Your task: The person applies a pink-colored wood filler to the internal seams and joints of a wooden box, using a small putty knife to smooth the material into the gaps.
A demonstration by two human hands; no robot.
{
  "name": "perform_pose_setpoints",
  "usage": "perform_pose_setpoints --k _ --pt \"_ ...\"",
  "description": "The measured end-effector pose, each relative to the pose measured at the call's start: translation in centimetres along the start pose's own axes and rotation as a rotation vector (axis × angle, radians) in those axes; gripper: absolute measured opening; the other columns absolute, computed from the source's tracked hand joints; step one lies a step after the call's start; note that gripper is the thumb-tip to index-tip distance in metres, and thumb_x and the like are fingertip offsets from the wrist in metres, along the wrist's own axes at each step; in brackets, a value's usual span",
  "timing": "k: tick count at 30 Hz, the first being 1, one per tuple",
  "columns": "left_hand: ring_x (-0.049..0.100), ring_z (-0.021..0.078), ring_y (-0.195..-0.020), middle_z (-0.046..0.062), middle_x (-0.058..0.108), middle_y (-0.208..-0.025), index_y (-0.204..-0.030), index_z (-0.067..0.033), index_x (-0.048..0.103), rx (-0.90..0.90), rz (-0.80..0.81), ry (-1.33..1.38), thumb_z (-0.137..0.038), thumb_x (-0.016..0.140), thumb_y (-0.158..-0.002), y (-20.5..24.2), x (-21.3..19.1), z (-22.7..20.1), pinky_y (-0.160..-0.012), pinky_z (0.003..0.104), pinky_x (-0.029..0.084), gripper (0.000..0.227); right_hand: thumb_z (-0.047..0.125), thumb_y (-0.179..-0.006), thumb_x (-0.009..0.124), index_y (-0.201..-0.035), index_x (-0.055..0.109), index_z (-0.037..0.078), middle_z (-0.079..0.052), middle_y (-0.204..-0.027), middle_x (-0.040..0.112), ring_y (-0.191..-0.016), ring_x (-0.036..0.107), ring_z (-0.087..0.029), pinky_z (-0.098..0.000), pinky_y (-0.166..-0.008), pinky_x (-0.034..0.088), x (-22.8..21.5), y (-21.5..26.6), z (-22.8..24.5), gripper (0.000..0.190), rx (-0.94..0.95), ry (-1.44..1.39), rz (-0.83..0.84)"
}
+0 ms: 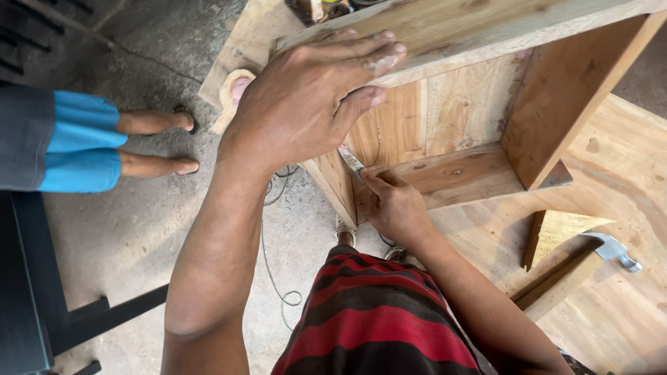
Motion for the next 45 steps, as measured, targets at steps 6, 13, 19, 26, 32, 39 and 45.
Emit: perform_pose_setpoints --k 6,13,19,26,32,39,45 --pt "0.064 0.0318 -0.131 0.013 0.066 -0.143 -0.140 -0.0087 0.068 0.037 0.003 -0.013 -0.023 0.069 -0.105 0.3 -0.4 -0.1 -0.116 0.045 0.048 0.038 -0.003 -0.085 0.062 -0.135 0.062 -0.001 -0.024 -0.100 0.068 -0.075 0.069 -0.041 -0.0501 -0.069 0.058 -0.3 -0.8 0.4 0.050 0.197 -0.133 0.031" --pt "0.065 0.0311 -0.128 0.013 0.067 -0.139 -0.138 -0.0101 0.068 -0.035 -0.004 -0.009 -0.025 0.069 -0.102 0.8 -0.3 -0.2 -0.110 0.044 0.049 0.038 -0.003 -0.083 0.062 -0.133 0.061 0.000 -0.027 -0.114 0.068 -0.093 0.070 -0.045 -0.0499 -0.080 0.059 0.1 0.7 0.8 0.050 0.069 -0.133 -0.025" --pt "0.065 0.0317 -0.129 0.012 0.066 -0.142 -0.139 -0.0106 0.068 -0.018 0.009 -0.005 -0.024 0.070 -0.103 0.8 -0.1 -0.2 -0.111 0.046 0.050 0.038 0.000 -0.090 0.064 -0.132 0.064 0.003 -0.025 -0.107 0.071 -0.089 0.071 -0.044 -0.0496 -0.078 0.059 1.2 -1.1 1.0 0.042 0.252 -0.204 0.005" --pt "0.062 0.0331 -0.132 0.012 0.065 -0.143 -0.140 -0.0089 0.066 0.001 -0.005 -0.001 -0.023 0.069 -0.104 0.7 -0.4 -0.2 -0.111 0.045 0.050 0.039 -0.003 -0.081 0.063 -0.131 0.064 0.001 -0.027 -0.104 0.070 -0.087 0.070 -0.045 -0.0495 -0.076 0.059 -1.2 0.1 2.1 0.050 0.223 -0.150 0.028" --pt "0.064 0.0339 -0.130 0.012 0.066 -0.143 -0.141 -0.0095 0.067 0.023 -0.008 -0.009 -0.022 0.069 -0.104 0.4 -0.2 0.1 -0.111 0.046 0.050 0.038 -0.002 -0.088 0.063 -0.134 0.062 0.001 -0.027 -0.109 0.070 -0.092 0.071 -0.045 -0.0488 -0.080 0.060 -0.1 -2.5 2.8 0.046 0.143 -0.204 -0.078" --pt "0.065 0.0318 -0.131 0.013 0.066 -0.145 -0.143 -0.0074 0.066 0.076 -0.026 0.000 -0.022 0.068 -0.110 0.4 -0.2 0.7 -0.111 0.044 0.052 0.036 -0.003 -0.081 0.064 -0.131 0.064 0.001 -0.027 -0.103 0.069 -0.087 0.069 -0.046 -0.0504 -0.077 0.058 0.0 1.3 1.7 0.050 0.230 -0.147 -0.022" --pt "0.066 0.0317 -0.131 0.014 0.067 -0.142 -0.142 -0.0064 0.068 0.085 -0.035 0.001 -0.018 0.072 -0.107 0.3 -0.1 0.3 -0.110 0.043 0.053 0.037 -0.004 -0.084 0.062 -0.131 0.064 0.001 -0.026 -0.105 0.069 -0.085 0.069 -0.046 -0.0515 -0.074 0.058 1.0 0.0 1.0 0.047 0.198 -0.136 -0.045"
Point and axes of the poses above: each hand's wrist, its own y-axis away from the middle knuckle, its own x-axis out of the palm, z = x × y, the point moved 1 cm from there along -y, towards the middle knuckle
